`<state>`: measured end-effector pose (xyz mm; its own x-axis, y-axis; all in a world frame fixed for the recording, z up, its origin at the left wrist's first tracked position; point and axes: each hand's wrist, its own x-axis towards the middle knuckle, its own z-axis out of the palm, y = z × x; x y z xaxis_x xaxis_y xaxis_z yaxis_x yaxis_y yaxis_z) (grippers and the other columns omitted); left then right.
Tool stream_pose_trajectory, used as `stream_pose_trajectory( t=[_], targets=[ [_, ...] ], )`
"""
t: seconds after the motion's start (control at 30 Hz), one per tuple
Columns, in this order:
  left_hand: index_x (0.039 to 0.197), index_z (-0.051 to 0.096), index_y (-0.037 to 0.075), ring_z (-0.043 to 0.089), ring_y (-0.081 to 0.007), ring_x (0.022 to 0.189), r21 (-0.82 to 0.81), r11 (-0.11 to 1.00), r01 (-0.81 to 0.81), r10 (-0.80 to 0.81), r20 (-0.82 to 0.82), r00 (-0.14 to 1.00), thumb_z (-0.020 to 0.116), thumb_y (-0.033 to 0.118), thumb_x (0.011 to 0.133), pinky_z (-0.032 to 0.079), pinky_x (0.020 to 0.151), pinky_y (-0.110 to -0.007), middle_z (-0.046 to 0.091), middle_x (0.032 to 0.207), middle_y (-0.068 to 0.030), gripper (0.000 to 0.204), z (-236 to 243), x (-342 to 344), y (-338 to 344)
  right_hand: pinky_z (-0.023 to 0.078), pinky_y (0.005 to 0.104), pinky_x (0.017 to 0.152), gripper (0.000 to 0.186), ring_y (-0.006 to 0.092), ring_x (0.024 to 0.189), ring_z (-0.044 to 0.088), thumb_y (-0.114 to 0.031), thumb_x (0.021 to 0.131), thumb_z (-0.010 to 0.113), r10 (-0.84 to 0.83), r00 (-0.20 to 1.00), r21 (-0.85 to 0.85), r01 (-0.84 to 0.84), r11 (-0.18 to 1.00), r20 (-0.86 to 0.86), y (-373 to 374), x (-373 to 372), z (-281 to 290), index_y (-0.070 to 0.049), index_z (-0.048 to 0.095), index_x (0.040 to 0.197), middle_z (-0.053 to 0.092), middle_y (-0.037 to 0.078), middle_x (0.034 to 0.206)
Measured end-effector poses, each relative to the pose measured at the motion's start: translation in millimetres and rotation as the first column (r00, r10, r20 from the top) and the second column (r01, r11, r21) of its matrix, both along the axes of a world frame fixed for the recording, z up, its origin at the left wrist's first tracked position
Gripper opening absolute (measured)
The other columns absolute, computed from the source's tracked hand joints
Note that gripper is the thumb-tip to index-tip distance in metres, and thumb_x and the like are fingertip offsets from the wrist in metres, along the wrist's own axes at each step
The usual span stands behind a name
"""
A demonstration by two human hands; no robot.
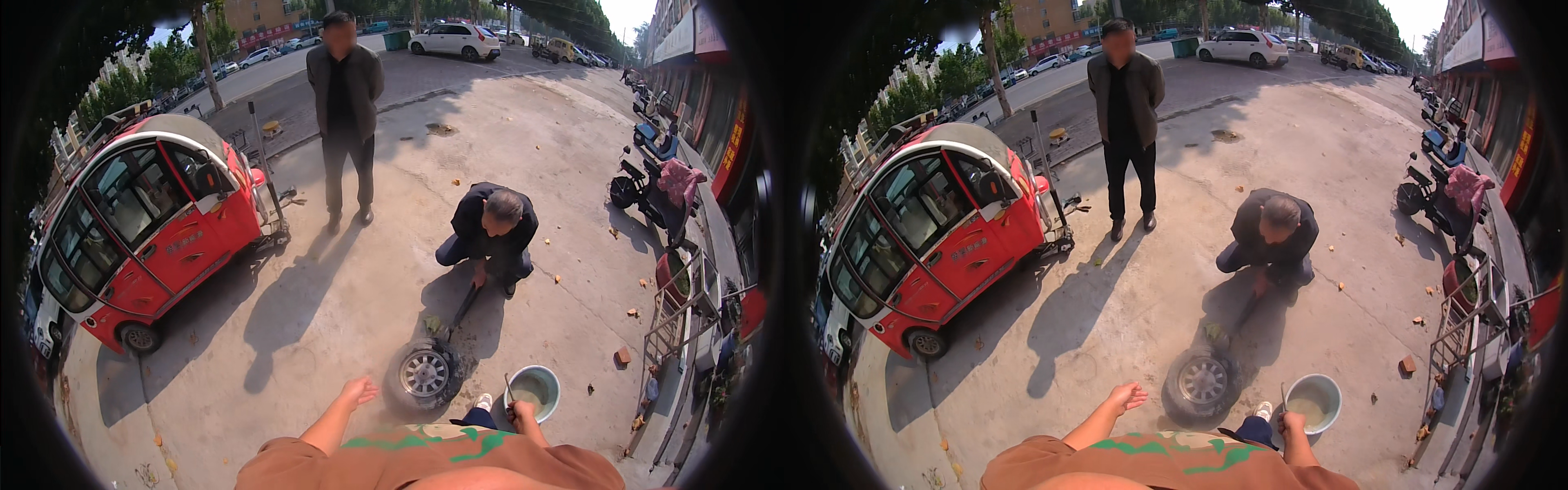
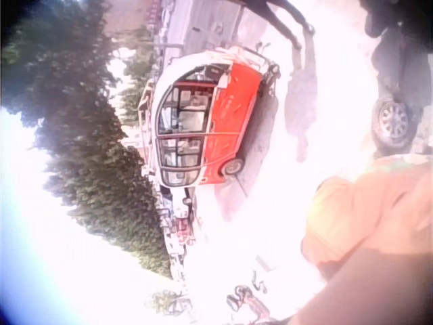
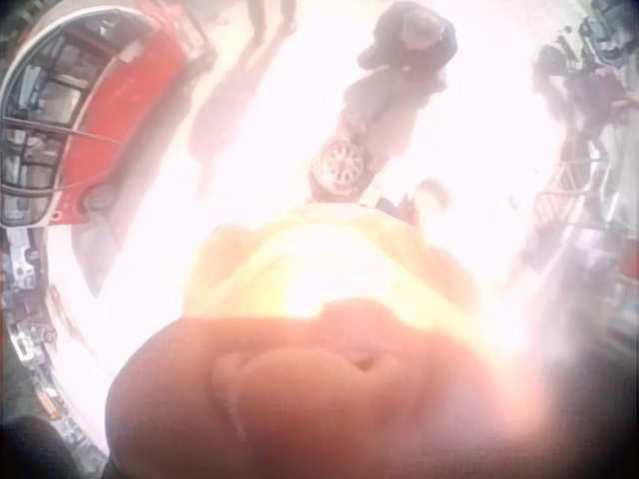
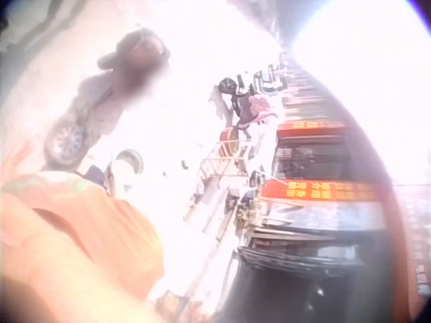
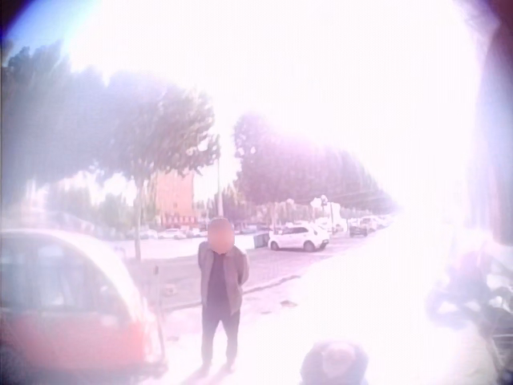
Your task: The person uses a tire lever and tire iron to pry the tire bead off the rim, then dips a cloth into a bucket of water and wipes the tire and rim. A second person assists by holding the tire and using a tire iron. The tire remains on the ground throughout.
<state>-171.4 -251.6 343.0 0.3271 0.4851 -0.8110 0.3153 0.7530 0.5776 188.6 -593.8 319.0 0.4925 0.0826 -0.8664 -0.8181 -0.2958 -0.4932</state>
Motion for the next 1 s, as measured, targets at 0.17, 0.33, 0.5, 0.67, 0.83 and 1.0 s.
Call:
stream_pose_trajectory(
  t=[0.17,0.33,0.5,0.67,0.83,1.0],
  targets=[
    [0.089,0.056,0.008,0.068,-0.0217,0.082,0.028,0.987,-0.161,0.162,-0.286,0.944,0.051,0.027,0.093,0.057,0.071,-0.034,0.070,0.100,-0.0143,0.020,-44.4,-126.2,-4.6,0.027,0.0300,0.035,0.015,0.0171,0.038,0.041,0.002,0.078,0.056,0.105,0.991,-0.115,-0.095,0.989,0.085,2.0,-23.0,-8.2,-0.002,0.052,0.064,0.048,0.007,0.053],
    [0.084,0.054,0.012,0.067,-0.0203,0.079,0.039,0.868,-0.496,0.479,-0.335,0.812,0.048,0.028,0.093,0.054,0.068,-0.034,0.071,0.094,-0.0105,0.020,-65.3,-195.9,-33.6,0.037,0.0357,0.039,0.011,0.0204,0.042,0.050,-0.006,0.073,0.064,0.250,0.921,-0.304,-0.157,0.940,0.297,4.3,-8.8,-23.6,0.002,0.062,0.066,0.055,0.009,0.057],
    [0.098,0.055,0.007,0.066,-0.0216,0.093,-0.025,0.856,-0.517,0.491,-0.275,0.827,0.050,0.027,0.094,0.055,0.077,-0.031,0.068,0.107,-0.0134,0.021,-69.4,-200.9,-65.8,0.027,0.0268,0.036,0.002,0.0106,0.041,0.041,-0.002,0.080,0.059,0.332,0.900,-0.241,-0.268,0.933,0.282,-1.9,1.0,-1.6,-0.001,0.059,0.082,0.055,0.005,0.062],
    [0.100,0.056,0.005,0.066,-0.0217,0.094,-0.085,0.894,-0.439,0.399,-0.292,0.869,0.053,0.028,0.092,0.054,0.081,-0.033,0.067,0.108,-0.0136,0.024,-53.1,-168.6,-83.0,0.028,0.0271,0.037,0.002,0.0107,0.042,0.041,-0.002,0.081,0.058,0.344,0.906,-0.242,-0.286,0.927,0.247,2.9,0.4,27.2,-0.001,0.059,0.081,0.055,0.005,0.063],
    [0.093,0.058,0.010,0.068,-0.0166,0.085,-0.066,0.935,-0.349,0.316,-0.297,0.901,0.052,0.029,0.094,0.056,0.071,-0.027,0.070,0.099,-0.0088,0.020,-43.7,-139.2,-71.6,0.028,0.0266,0.037,0.003,0.0105,0.043,0.041,-0.002,0.081,0.058,0.326,0.926,-0.213,-0.285,0.935,0.193,-1.3,-5.2,30.9,-0.001,0.060,0.082,0.055,0.005,0.063],
    [0.096,0.059,0.009,0.068,-0.0167,0.089,-0.001,0.958,-0.285,0.273,-0.281,0.920,0.052,0.028,0.094,0.056,0.071,-0.027,0.070,0.101,-0.0099,0.020,-39.9,-114.0,-55.7,0.030,0.0254,0.037,0.007,0.0104,0.043,0.043,-0.005,0.081,0.062,0.411,0.886,-0.301,-0.340,0.891,0.214,-11.4,-5.0,25.9,-0.001,0.062,0.086,0.056,0.005,0.064]
  ],
)
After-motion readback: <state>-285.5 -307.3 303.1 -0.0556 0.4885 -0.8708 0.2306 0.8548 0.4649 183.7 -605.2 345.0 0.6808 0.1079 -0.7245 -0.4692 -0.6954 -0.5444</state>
